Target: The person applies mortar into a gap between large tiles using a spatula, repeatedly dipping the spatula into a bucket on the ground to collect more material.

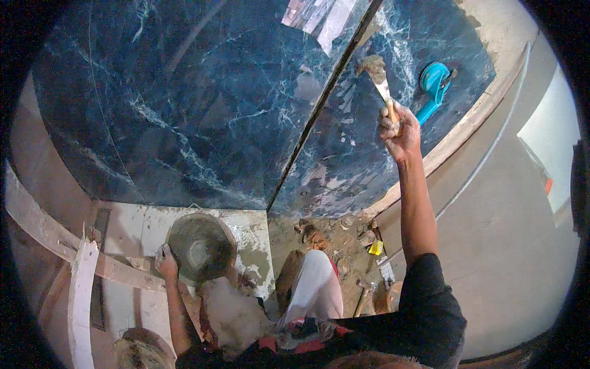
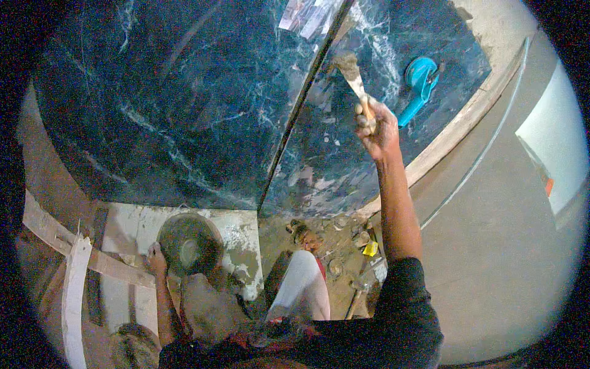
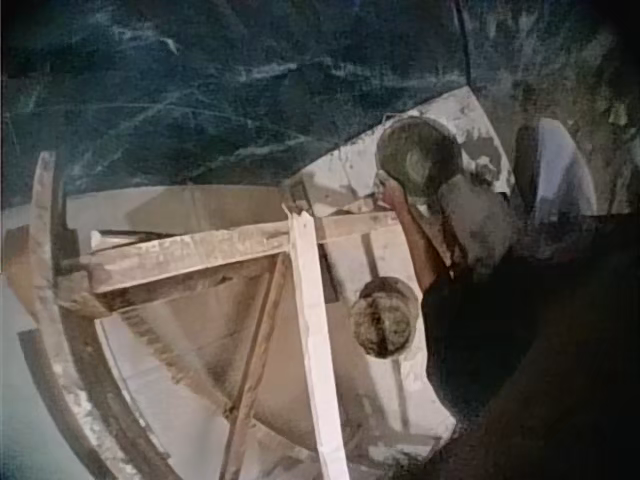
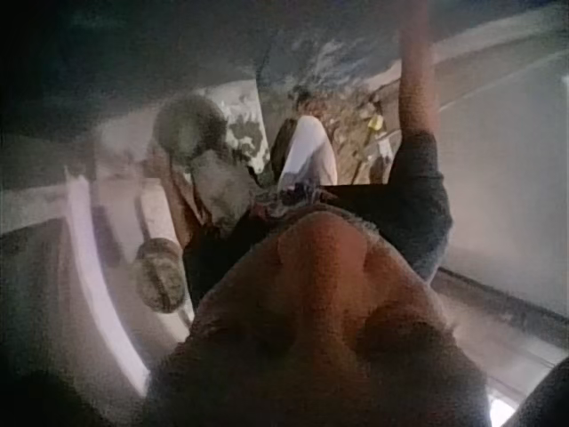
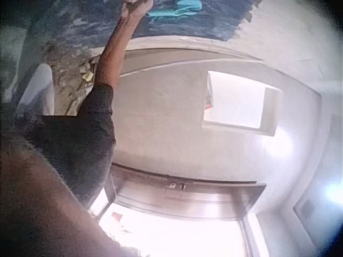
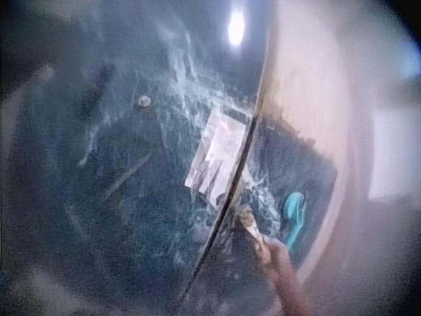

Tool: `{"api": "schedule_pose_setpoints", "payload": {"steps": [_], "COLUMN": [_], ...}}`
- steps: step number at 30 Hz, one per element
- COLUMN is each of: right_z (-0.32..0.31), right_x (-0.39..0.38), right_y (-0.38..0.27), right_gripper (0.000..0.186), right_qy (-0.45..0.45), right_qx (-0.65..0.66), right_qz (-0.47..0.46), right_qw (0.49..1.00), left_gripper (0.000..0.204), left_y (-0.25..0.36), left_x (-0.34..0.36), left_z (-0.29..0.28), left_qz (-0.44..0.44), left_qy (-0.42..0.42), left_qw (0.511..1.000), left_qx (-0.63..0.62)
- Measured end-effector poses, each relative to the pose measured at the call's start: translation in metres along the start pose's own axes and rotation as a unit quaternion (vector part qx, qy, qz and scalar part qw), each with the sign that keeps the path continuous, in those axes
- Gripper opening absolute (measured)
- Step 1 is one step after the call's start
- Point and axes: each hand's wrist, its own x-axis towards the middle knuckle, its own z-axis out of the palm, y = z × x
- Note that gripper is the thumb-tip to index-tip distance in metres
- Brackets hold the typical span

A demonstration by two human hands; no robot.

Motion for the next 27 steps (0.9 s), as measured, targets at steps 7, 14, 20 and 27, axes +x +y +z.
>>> {"api": "schedule_pose_setpoints", "payload": {"steps": [7,14,20,27], "right_z": [0.021,0.032,0.044,0.042], "right_x": [0.041,0.063,0.048,0.047], "right_y": [-0.034,-0.025,-0.028,-0.057], "right_gripper": [0.022,0.026,0.020,0.024], "right_qy": [0.022,0.134,0.119,0.022], "right_qx": [-0.110,-0.501,-0.735,-0.816], "right_qz": [-0.064,-0.338,-0.454,-0.484], "right_qw": [0.992,0.786,0.489,0.313], "left_gripper": [0.059,0.053,0.057,0.057], "left_y": [0.043,0.028,0.027,0.009], "left_x": [-0.021,-0.017,-0.023,-0.017], "left_z": [0.000,0.006,0.001,0.022], "left_qz": [-0.023,0.001,0.006,0.010], "left_qy": [0.003,0.050,0.069,0.072], "left_qw": [0.998,0.998,0.996,0.996], "left_qx": [0.051,0.037,0.060,0.051]}}
